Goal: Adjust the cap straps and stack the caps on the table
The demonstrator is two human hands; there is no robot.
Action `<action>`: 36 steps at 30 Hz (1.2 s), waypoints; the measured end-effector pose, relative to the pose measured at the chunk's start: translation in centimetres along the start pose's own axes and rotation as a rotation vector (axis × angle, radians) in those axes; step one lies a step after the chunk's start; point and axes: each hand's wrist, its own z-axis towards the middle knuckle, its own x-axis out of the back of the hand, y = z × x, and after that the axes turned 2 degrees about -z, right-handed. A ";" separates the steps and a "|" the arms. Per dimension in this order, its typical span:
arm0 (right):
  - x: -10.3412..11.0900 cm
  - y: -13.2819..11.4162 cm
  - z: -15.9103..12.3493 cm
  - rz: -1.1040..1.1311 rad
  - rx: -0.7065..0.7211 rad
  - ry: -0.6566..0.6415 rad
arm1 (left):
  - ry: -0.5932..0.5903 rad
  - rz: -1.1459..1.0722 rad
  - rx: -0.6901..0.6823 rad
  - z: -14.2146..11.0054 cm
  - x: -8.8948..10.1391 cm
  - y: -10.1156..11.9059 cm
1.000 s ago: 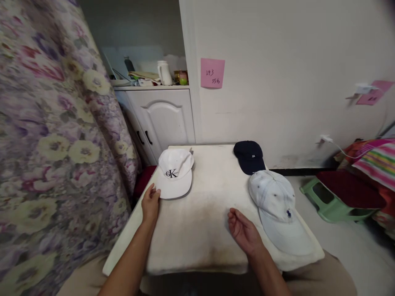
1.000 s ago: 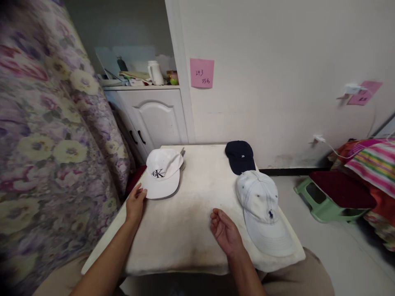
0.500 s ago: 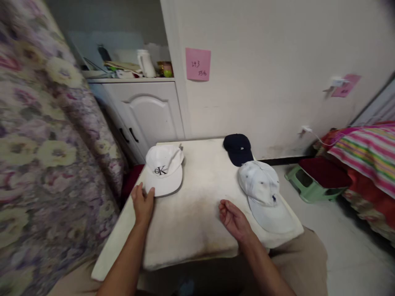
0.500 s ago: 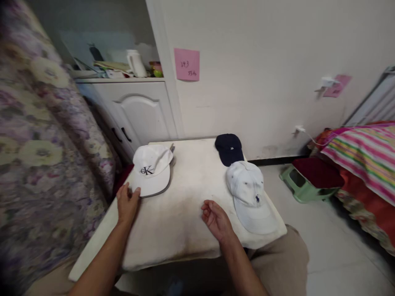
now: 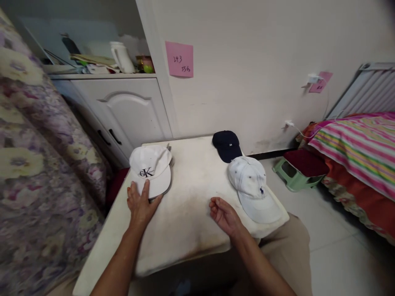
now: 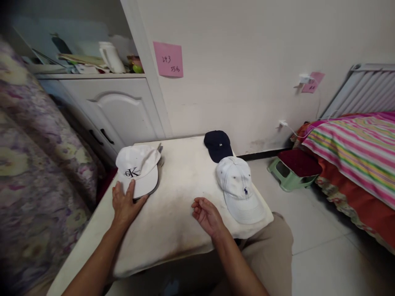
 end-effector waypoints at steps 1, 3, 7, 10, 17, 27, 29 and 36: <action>0.0 0.0 0.0 -0.003 -0.002 -0.001 | 0.012 -0.014 -0.012 0.0 0.0 -0.1; 0.1 0.0 0.1 -0.008 -0.002 0.002 | 0.027 -0.048 -0.028 0.0 -0.1 -0.2; -0.1 0.1 0.0 -0.018 0.014 0.014 | 0.003 -0.100 0.008 0.1 0.0 -0.1; -0.3 0.0 -0.7 -0.034 0.032 0.020 | -0.007 -0.132 0.057 0.0 0.5 0.3; 0.1 -0.8 -3.5 -0.094 0.064 0.037 | 0.055 -0.296 0.295 -4.0 2.2 3.7; 0.3 -0.7 -3.6 -0.136 0.091 0.028 | -0.326 -1.058 0.426 -9.9 -1.0 15.6; 0.3 -0.8 -4.0 -0.151 0.122 0.038 | -0.452 -1.275 0.548 -9.3 -2.2 17.5; 1.2 -2.1 -5.6 -0.250 0.289 0.085 | -0.810 -1.575 0.686 -7.3 -5.1 23.9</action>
